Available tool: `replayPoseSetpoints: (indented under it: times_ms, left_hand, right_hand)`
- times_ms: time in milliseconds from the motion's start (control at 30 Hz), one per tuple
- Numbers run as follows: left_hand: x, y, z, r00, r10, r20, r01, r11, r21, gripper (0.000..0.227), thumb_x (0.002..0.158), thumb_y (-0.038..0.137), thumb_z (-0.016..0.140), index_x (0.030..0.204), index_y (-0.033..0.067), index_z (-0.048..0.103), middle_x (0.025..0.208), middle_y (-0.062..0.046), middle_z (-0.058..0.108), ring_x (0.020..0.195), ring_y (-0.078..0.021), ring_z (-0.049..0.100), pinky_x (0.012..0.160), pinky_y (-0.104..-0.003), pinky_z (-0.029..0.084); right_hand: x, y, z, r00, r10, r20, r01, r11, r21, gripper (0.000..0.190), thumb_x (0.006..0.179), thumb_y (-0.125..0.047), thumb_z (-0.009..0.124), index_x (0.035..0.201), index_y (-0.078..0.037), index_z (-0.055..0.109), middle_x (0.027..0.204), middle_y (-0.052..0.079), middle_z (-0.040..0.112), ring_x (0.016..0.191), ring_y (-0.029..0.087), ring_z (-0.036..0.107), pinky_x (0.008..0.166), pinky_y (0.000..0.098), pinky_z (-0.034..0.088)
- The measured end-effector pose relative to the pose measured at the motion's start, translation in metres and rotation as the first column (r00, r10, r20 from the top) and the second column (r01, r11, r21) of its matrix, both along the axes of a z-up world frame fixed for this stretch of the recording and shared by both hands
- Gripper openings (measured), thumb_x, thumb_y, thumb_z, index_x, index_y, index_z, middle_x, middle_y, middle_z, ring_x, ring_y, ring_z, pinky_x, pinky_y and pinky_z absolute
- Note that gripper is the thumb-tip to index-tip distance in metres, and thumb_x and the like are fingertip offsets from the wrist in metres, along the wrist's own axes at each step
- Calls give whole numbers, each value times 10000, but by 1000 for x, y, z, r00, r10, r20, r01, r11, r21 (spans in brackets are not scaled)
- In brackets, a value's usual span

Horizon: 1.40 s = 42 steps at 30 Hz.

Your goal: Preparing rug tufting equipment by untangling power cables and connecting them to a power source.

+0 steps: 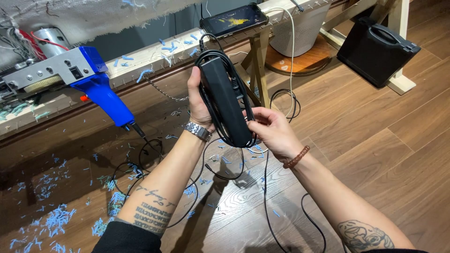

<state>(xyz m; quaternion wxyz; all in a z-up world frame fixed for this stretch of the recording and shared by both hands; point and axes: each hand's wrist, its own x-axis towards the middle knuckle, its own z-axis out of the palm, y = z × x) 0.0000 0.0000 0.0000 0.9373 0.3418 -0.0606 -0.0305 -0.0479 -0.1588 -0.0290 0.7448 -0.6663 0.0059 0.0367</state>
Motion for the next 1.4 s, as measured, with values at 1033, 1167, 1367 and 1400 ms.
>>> replayPoseSetpoints:
  times_ms: [1033,1167,1367,1400]
  left_hand:
    - [31,-7,-9,883,443,-157,-462,880,-109,722,779,787,677,1239,232,631,1204,-59,649,1080,-188,678,1076,-381,528]
    - [32,-3,-9,894,435,-113,-446,888,-112,724,792,792,662,1242,225,627,1199,-70,632,1100,-211,669,1070,-400,529]
    - [31,-8,-7,910,405,-87,-413,903,-115,671,806,785,648,1179,228,654,1135,-39,665,1046,-194,692,1018,-370,560]
    - [30,-9,-6,916,394,-73,-400,909,-115,639,822,771,638,1161,230,668,1118,-28,684,1027,-187,707,993,-354,580]
  right_hand:
    - [-19,7,-21,991,-132,-1,130,972,197,322,950,-35,708,1229,49,570,856,264,755,720,243,775,683,313,679]
    - [-12,4,-28,988,-142,-68,154,962,227,333,933,-35,729,1234,72,633,840,254,759,692,224,776,663,304,683]
    - [-7,-2,-23,980,-138,-141,172,948,268,369,937,-45,714,1272,73,615,803,208,750,668,190,773,647,267,675]
    - [-6,-3,-23,982,-151,-116,176,951,256,399,947,-61,719,1297,74,584,799,195,746,665,179,768,641,258,674]
